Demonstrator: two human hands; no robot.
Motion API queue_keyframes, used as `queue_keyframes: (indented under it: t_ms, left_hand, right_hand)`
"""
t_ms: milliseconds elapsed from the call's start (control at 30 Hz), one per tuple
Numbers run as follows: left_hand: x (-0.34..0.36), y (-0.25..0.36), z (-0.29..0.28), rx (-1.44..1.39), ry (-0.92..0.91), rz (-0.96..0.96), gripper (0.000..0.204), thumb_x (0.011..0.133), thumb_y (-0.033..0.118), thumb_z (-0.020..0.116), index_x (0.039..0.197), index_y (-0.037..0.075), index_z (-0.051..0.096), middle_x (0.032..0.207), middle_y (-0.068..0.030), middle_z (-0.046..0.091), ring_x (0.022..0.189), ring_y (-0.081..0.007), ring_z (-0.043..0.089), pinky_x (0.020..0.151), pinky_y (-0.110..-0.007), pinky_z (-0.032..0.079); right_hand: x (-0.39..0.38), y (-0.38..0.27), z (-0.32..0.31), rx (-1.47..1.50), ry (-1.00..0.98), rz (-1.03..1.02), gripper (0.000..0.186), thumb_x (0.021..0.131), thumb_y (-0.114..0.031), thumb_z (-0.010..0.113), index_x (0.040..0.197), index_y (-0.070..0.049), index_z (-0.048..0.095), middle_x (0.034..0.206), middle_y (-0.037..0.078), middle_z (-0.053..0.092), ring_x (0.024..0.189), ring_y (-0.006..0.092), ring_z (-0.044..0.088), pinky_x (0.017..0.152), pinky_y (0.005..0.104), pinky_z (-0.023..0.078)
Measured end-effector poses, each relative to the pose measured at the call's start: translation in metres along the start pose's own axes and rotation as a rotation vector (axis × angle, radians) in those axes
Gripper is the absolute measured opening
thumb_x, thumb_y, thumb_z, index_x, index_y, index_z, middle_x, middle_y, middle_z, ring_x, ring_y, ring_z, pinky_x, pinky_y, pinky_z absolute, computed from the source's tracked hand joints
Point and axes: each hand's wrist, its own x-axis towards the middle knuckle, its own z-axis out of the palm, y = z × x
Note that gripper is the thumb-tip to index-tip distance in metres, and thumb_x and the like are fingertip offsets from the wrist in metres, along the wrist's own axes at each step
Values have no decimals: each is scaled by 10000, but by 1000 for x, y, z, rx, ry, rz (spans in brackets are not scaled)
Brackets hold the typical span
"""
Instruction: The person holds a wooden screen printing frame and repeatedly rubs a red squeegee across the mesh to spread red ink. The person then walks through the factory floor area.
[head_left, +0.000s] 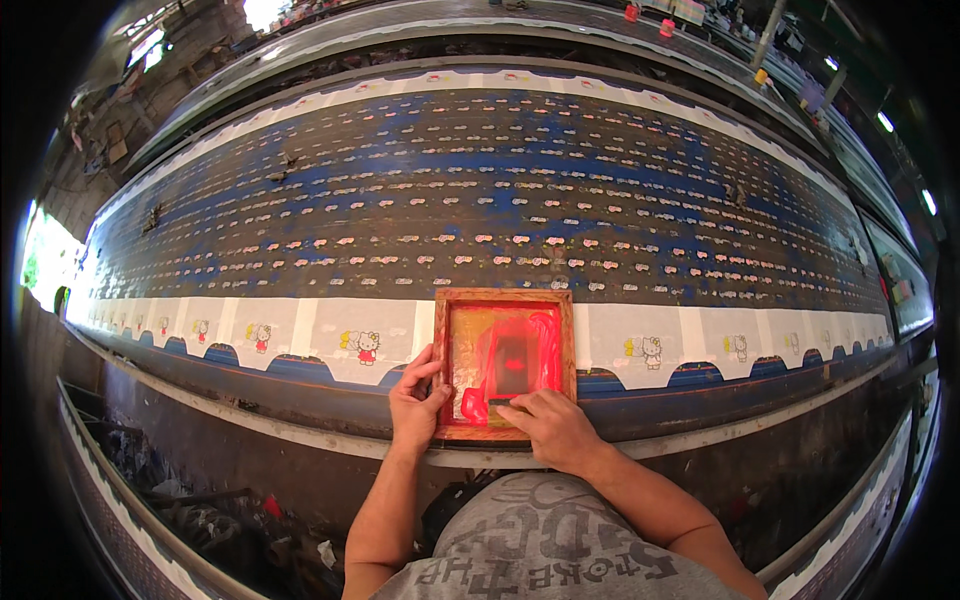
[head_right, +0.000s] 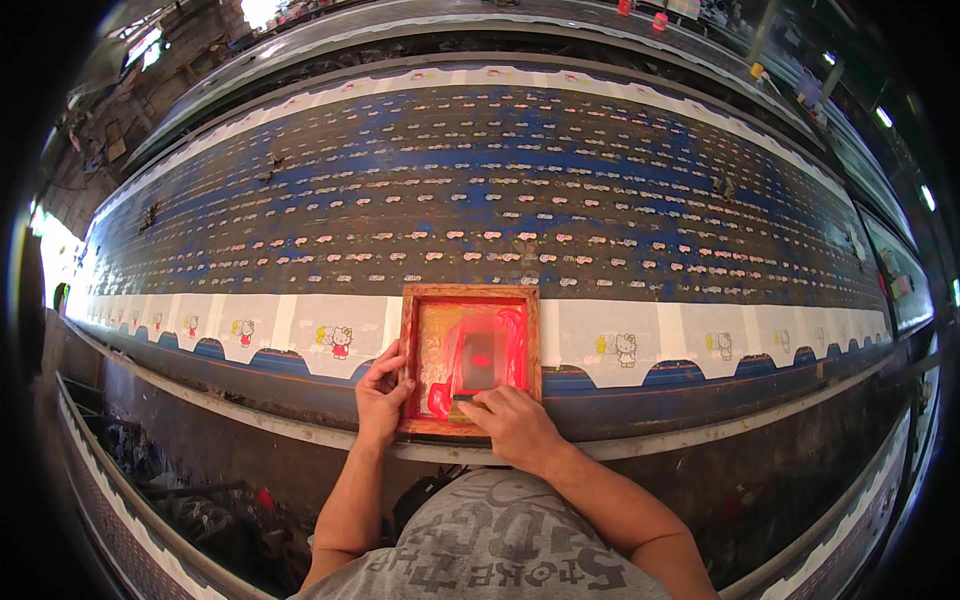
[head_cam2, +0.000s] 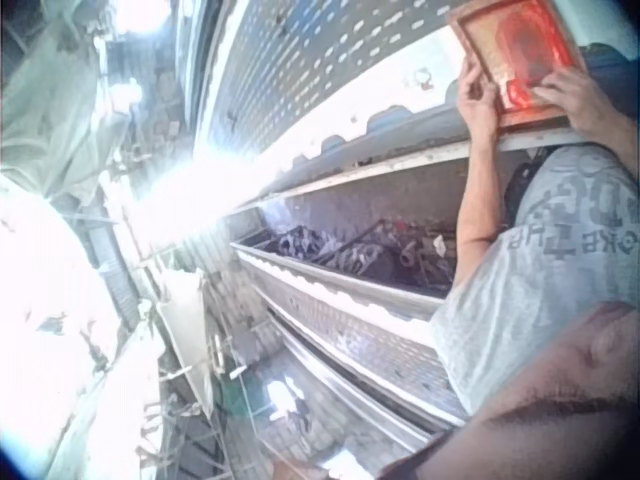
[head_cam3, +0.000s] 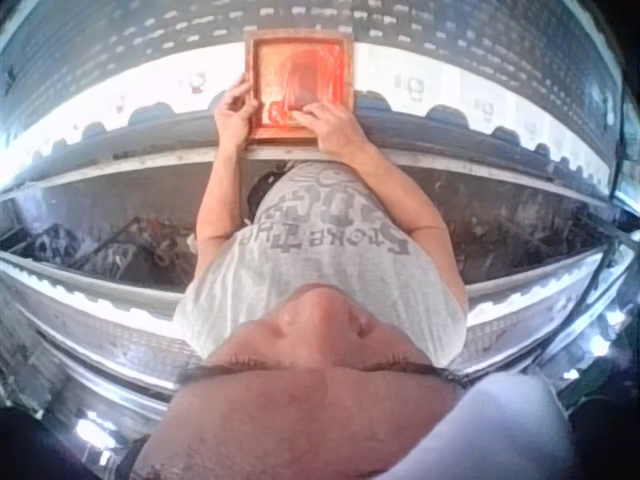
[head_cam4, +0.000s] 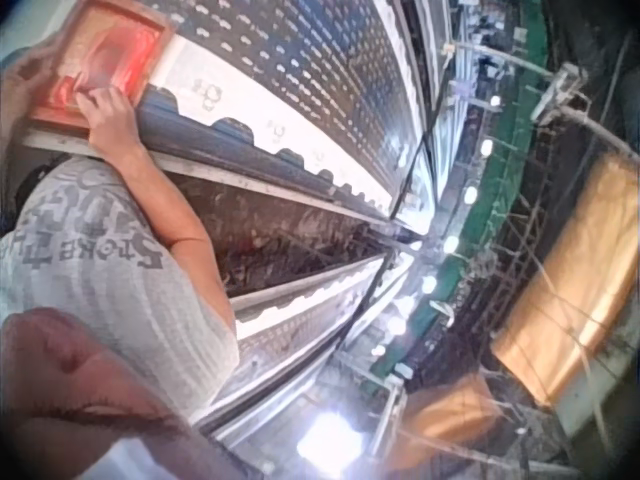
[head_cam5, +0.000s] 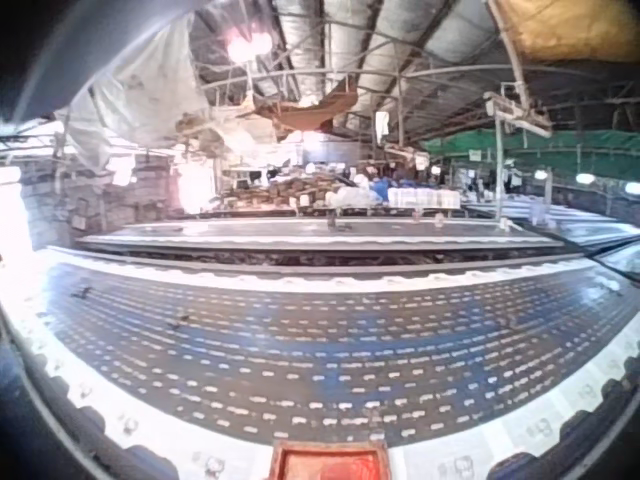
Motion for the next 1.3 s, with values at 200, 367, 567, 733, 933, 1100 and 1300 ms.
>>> queue_keyframes:
  t_ms: [200, 367, 567, 733, 933, 1100, 1300]
  left_hand:
    - [-5, 10, 4, 524, -44, 187, 523, 864, -130, 786, 1343, 78, 777, 1722, -230, 536, 1570, -367, 554, 1279, -467, 457]
    - [-4, 8, 10, 579, -26, 263, 484, 827, -135, 732, 1259, 73, 796, 1675, -234, 585, 1554, -375, 567, 1284, -465, 445]
    - [-4, 9, 13, 476, 13, 206, 365, 809, -140, 689, 1103, 41, 804, 1663, -233, 605, 1563, -357, 565, 1292, -456, 432]
    - [-9, 28, 31, 434, 28, 263, 217, 814, -105, 710, 965, 36, 779, 1655, -239, 617, 1532, -372, 576, 1285, -479, 426]
    - [-21, 11, 92, 446, 35, 293, 185, 821, -102, 712, 933, 38, 761, 1648, -256, 613, 1529, -373, 575, 1284, -476, 418]
    - [-33, -23, 166, 364, 15, 318, 191, 822, -121, 715, 919, 40, 750, 1637, -251, 610, 1533, -373, 573, 1284, -473, 421]
    - [-46, -58, 242, 339, 3, 294, 208, 846, -150, 719, 935, 36, 740, 1658, -238, 616, 1530, -323, 595, 1268, -437, 440]
  right_hand:
    - [-10, -22, 1, 78, -41, 128, 406, 959, -136, 819, 1358, -67, 794, 1322, 134, 725, 1249, 344, 678, 1098, 474, 560]
    - [-24, -29, -2, 54, 158, 223, 418, 929, -164, 878, 1327, -64, 801, 1410, 148, 704, 1335, 383, 655, 1157, 508, 527]
    - [-59, -21, 3, 152, 435, 462, 410, 920, -63, 856, 1326, -53, 799, 1432, 170, 716, 1364, 390, 658, 1152, 494, 545]
    - [-83, -6, 3, 426, 475, 508, 391, 937, -58, 849, 1324, -33, 796, 1432, 179, 737, 1356, 374, 677, 1168, 466, 529]
    - [-120, 30, -28, 342, 489, 434, 396, 926, -53, 854, 1317, -31, 798, 1424, 170, 747, 1357, 375, 673, 1170, 467, 526]
    - [-169, 68, -70, 308, 528, 437, 394, 908, -24, 846, 1298, -17, 792, 1423, 169, 760, 1357, 352, 686, 1163, 460, 531]
    - [-225, 115, -115, 346, 534, 478, 376, 925, -57, 852, 1297, -35, 808, 1410, 156, 760, 1334, 371, 674, 1150, 475, 540]
